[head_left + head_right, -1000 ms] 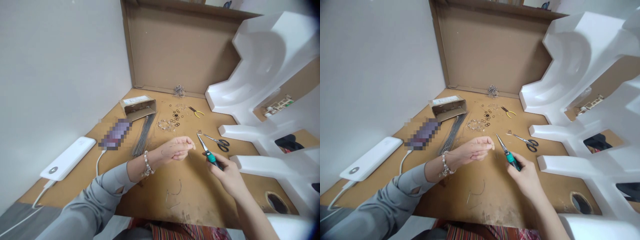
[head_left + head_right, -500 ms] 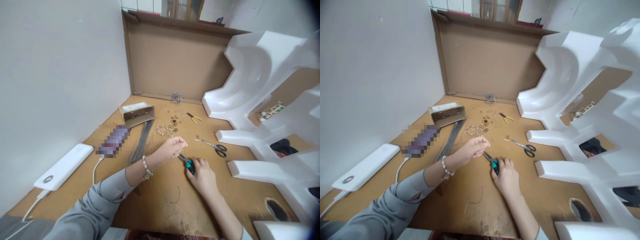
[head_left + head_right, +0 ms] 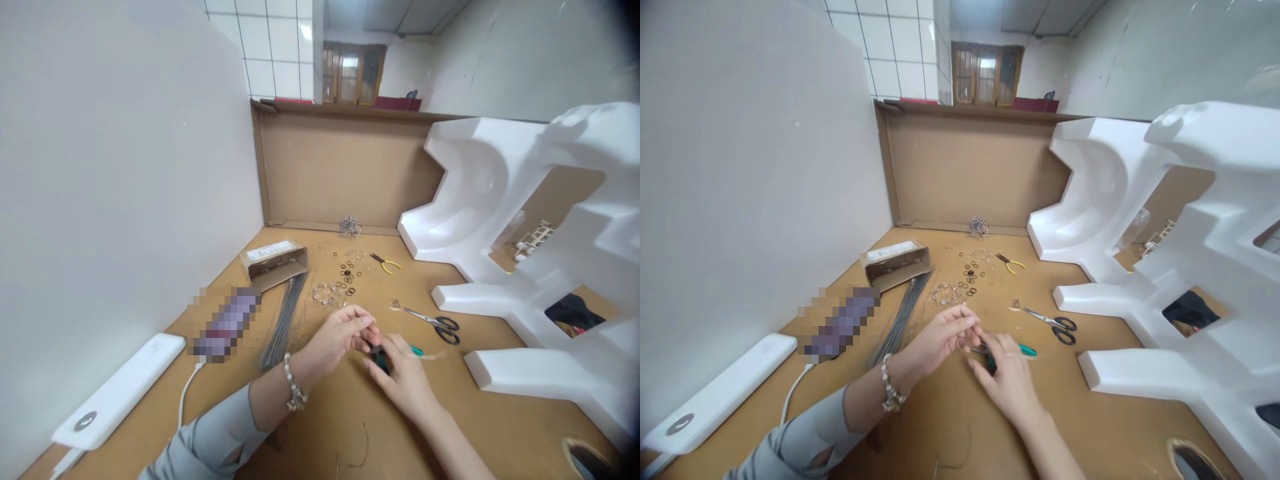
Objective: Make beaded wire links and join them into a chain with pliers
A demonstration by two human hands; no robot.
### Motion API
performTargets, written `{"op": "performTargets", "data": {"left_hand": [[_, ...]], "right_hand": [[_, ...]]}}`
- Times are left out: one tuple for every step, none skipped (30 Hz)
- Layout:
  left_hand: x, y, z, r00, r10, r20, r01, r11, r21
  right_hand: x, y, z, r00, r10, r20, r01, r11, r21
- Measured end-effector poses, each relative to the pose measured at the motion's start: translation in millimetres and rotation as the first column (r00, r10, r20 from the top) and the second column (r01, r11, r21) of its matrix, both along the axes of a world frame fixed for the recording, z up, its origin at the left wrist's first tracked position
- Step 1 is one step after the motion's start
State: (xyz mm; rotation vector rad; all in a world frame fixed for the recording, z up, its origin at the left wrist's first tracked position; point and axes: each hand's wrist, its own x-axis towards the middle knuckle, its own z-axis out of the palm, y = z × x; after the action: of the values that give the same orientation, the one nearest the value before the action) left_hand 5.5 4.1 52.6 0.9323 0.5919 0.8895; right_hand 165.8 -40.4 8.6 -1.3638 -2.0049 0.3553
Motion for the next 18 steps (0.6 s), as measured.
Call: {"op": "performTargets", "data": {"left_hand": [[1,-1,-0.8,0.999,0.002,0.055,0.0,0.999,-0.034],[2,-2,-2.0,0.995,0.004,0.099,0.002,0.998,-0.057],[3,-2,-3.2,0.992,-0.001,0.126,0.008,0.998,-0.06],[4,-3,-4.5,0.99,-0.013,0.138,0.02,0.999,-0.05],[4,-3,-5.6,0.99,-0.017,0.14,0.022,0.999,-0.032],[5,-4,-6.4,0.991,-0.023,0.134,0.025,1.0,-0.014],[6,-4,-6.9,0.992,-0.03,0.126,0.031,1.0,-0.002],[7,-4,-7.1,0.992,-0.037,0.118,0.037,0.999,0.002],[7,-4,-7.1,0.993,-0.044,0.111,0.044,0.999,-0.001],[8,-4,-7.1,0.993,-0.045,0.107,0.047,0.999,-0.01],[8,-3,-7.3,0.993,-0.039,0.107,0.042,0.999,-0.019],[9,-2,-7.8,0.994,-0.025,0.11,0.028,0.999,-0.028],[9,-1,-8.7,0.994,-0.004,0.111,0.008,0.999,-0.036],[10,0,-10.1,0.994,0.017,0.111,-0.012,0.999,-0.043],[11,1,-11.8,0.993,0.035,0.111,-0.03,0.998,-0.05],[12,2,-13.8,0.993,0.05,0.109,-0.044,0.997,-0.059],[13,3,-16.0,0.992,0.061,0.111,-0.054,0.996,-0.069],[14,4,-18.1,0.99,0.067,0.121,-0.058,0.995,-0.081]], "right_hand": [[-5,1,4.4,0.986,0.049,-0.159,-0.064,0.994,-0.09],[-9,3,8.0,0.94,0.07,-0.333,-0.133,0.976,-0.171],[-14,4,10.5,0.864,0.061,-0.5,-0.201,0.952,-0.231],[-18,6,12.0,0.77,0.033,-0.637,-0.263,0.926,-0.27],[-22,8,12.6,0.667,0.002,-0.745,-0.321,0.903,-0.285],[-25,10,12.4,0.566,-0.024,-0.824,-0.372,0.884,-0.281],[-26,11,11.6,0.477,-0.045,-0.878,-0.415,0.869,-0.27],[-27,12,10.6,0.404,-0.067,-0.913,-0.443,0.858,-0.259],[-27,13,9.5,0.35,-0.085,-0.933,-0.459,0.853,-0.249],[-27,13,8.5,0.315,-0.1,-0.944,-0.461,0.853,-0.244],[-25,13,7.7,0.298,-0.116,-0.947,-0.454,0.856,-0.248],[-24,12,7.1,0.294,-0.129,-0.947,-0.447,0.857,-0.256],[-23,12,6.8,0.293,-0.139,-0.946,-0.445,0.855,-0.264],[-22,12,6.6,0.288,-0.151,-0.946,-0.453,0.849,-0.273],[-21,11,6.5,0.278,-0.165,-0.946,-0.465,0.839,-0.283],[-20,11,6.3,0.266,-0.184,-0.946,-0.476,0.828,-0.295],[-20,11,5.8,0.254,-0.204,-0.945,-0.484,0.819,-0.307],[-20,11,5.0,0.244,-0.223,-0.944,-0.486,0.814,-0.318]]}}
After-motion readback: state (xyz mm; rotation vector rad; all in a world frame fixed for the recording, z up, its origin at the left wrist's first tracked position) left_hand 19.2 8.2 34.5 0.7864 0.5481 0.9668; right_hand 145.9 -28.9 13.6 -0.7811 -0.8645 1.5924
